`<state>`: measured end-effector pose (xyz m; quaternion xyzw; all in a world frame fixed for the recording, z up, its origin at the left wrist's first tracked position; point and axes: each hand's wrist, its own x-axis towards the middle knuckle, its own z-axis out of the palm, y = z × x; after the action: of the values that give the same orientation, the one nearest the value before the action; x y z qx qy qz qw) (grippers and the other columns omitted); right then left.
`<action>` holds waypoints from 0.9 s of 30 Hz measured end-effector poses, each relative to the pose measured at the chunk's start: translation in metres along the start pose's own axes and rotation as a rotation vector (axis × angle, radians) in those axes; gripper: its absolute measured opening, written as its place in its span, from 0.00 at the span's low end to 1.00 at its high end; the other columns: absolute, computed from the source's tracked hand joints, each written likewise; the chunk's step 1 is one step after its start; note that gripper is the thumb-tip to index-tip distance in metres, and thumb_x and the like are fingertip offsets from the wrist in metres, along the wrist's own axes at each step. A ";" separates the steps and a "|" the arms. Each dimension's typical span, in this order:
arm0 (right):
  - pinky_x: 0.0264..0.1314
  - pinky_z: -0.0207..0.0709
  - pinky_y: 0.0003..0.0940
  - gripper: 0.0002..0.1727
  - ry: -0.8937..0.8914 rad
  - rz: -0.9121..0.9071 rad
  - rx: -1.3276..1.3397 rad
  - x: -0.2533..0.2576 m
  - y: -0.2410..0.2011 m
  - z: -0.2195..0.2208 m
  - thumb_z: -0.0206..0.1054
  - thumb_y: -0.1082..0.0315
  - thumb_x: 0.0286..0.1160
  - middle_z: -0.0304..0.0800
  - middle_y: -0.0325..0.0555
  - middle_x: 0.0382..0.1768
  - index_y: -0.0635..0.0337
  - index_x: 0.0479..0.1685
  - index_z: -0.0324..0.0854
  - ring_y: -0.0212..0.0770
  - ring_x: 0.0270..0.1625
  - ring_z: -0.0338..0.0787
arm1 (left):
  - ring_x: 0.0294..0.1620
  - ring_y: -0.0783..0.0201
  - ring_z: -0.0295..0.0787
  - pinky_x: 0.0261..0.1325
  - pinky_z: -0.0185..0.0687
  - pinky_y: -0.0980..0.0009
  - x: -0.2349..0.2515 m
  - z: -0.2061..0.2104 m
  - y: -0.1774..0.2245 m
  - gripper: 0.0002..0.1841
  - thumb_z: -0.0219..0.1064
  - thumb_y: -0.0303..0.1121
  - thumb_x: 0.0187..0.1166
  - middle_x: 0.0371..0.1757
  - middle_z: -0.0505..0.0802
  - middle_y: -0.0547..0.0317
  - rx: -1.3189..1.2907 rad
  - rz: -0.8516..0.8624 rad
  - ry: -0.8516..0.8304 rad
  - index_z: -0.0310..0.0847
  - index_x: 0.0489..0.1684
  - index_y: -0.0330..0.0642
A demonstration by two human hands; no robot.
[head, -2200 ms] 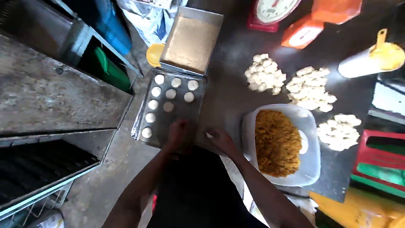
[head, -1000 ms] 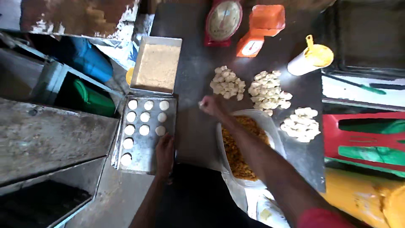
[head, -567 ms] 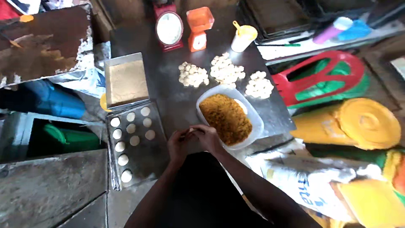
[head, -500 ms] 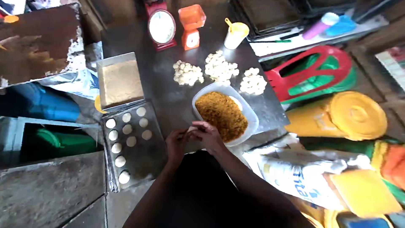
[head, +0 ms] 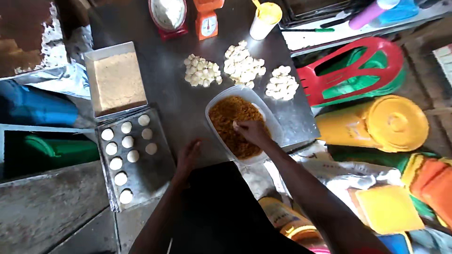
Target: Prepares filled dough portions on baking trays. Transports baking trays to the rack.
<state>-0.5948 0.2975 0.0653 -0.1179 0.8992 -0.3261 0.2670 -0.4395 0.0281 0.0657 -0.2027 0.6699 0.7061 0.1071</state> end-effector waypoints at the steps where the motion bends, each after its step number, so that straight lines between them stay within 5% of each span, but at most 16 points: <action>1: 0.67 0.81 0.65 0.20 -0.073 -0.032 -0.136 0.012 0.011 0.001 0.73 0.59 0.78 0.93 0.57 0.57 0.57 0.65 0.88 0.57 0.59 0.92 | 0.63 0.55 0.91 0.65 0.90 0.56 0.003 -0.006 -0.003 0.19 0.57 0.37 0.92 0.66 0.91 0.49 0.003 0.000 0.048 0.79 0.73 0.36; 4: 0.74 0.77 0.64 0.26 -0.301 -0.165 -0.378 0.015 0.010 0.018 0.76 0.59 0.74 0.84 0.56 0.71 0.56 0.71 0.83 0.61 0.71 0.85 | 0.59 0.55 0.93 0.64 0.91 0.57 0.002 -0.023 -0.010 0.19 0.57 0.36 0.91 0.62 0.93 0.49 0.021 -0.046 0.178 0.80 0.72 0.34; 6: 0.72 0.78 0.64 0.25 -0.327 -0.243 -0.521 0.010 0.007 0.032 0.69 0.63 0.80 0.78 0.59 0.76 0.57 0.75 0.78 0.65 0.74 0.81 | 0.55 0.55 0.94 0.61 0.92 0.57 -0.002 -0.032 -0.015 0.18 0.56 0.34 0.91 0.58 0.94 0.48 0.035 -0.036 0.239 0.80 0.70 0.32; 8: 0.68 0.81 0.62 0.21 -0.263 -0.313 -0.570 0.007 0.015 0.045 0.62 0.74 0.80 0.80 0.61 0.73 0.60 0.73 0.79 0.66 0.72 0.82 | 0.54 0.56 0.94 0.61 0.91 0.58 -0.010 -0.033 -0.019 0.17 0.57 0.33 0.91 0.56 0.95 0.48 0.042 -0.036 0.266 0.81 0.67 0.30; 10: 0.69 0.81 0.61 0.18 -0.213 -0.314 -0.523 0.018 0.018 0.044 0.58 0.73 0.84 0.84 0.59 0.70 0.59 0.68 0.82 0.63 0.71 0.84 | 0.54 0.58 0.94 0.61 0.91 0.59 -0.011 -0.032 -0.020 0.16 0.57 0.32 0.90 0.55 0.94 0.49 0.067 -0.033 0.269 0.82 0.66 0.31; 16: 0.68 0.83 0.58 0.15 -0.149 -0.117 -0.178 0.031 0.016 0.011 0.72 0.64 0.79 0.92 0.53 0.57 0.55 0.61 0.90 0.54 0.61 0.91 | 0.56 0.56 0.94 0.61 0.91 0.58 -0.013 -0.019 -0.014 0.16 0.57 0.32 0.90 0.56 0.94 0.49 0.066 0.019 0.214 0.83 0.64 0.31; 19: 0.73 0.78 0.61 0.20 -0.198 -0.191 -0.280 0.009 0.016 0.021 0.73 0.61 0.78 0.88 0.56 0.65 0.58 0.66 0.86 0.58 0.68 0.87 | 0.56 0.56 0.93 0.61 0.91 0.58 -0.012 -0.017 -0.011 0.17 0.57 0.33 0.91 0.56 0.94 0.48 0.059 0.054 0.177 0.83 0.65 0.31; 22: 0.72 0.79 0.61 0.21 -0.190 -0.258 -0.522 -0.002 0.014 0.042 0.62 0.73 0.82 0.80 0.59 0.74 0.59 0.73 0.80 0.64 0.75 0.80 | 0.56 0.56 0.94 0.62 0.91 0.59 -0.003 -0.009 -0.003 0.17 0.59 0.34 0.90 0.55 0.95 0.48 0.055 0.047 0.135 0.83 0.65 0.31; 24: 0.68 0.81 0.60 0.19 -0.118 -0.283 -0.552 0.005 0.017 0.047 0.62 0.78 0.79 0.82 0.60 0.70 0.60 0.68 0.82 0.65 0.72 0.82 | 0.57 0.56 0.93 0.63 0.90 0.58 0.003 -0.003 0.004 0.17 0.59 0.34 0.90 0.55 0.94 0.48 0.056 0.070 0.086 0.83 0.65 0.31; 27: 0.65 0.83 0.62 0.16 -0.002 -0.162 -0.333 0.023 0.023 0.025 0.66 0.71 0.80 0.89 0.58 0.60 0.57 0.64 0.86 0.61 0.62 0.89 | 0.56 0.55 0.93 0.64 0.90 0.57 0.015 0.009 0.023 0.17 0.58 0.34 0.90 0.54 0.95 0.48 0.083 0.124 0.030 0.84 0.64 0.31</action>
<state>-0.6003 0.2928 0.0249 -0.2330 0.9280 -0.1930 0.2175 -0.4641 0.0336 0.0796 -0.1669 0.7115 0.6798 0.0616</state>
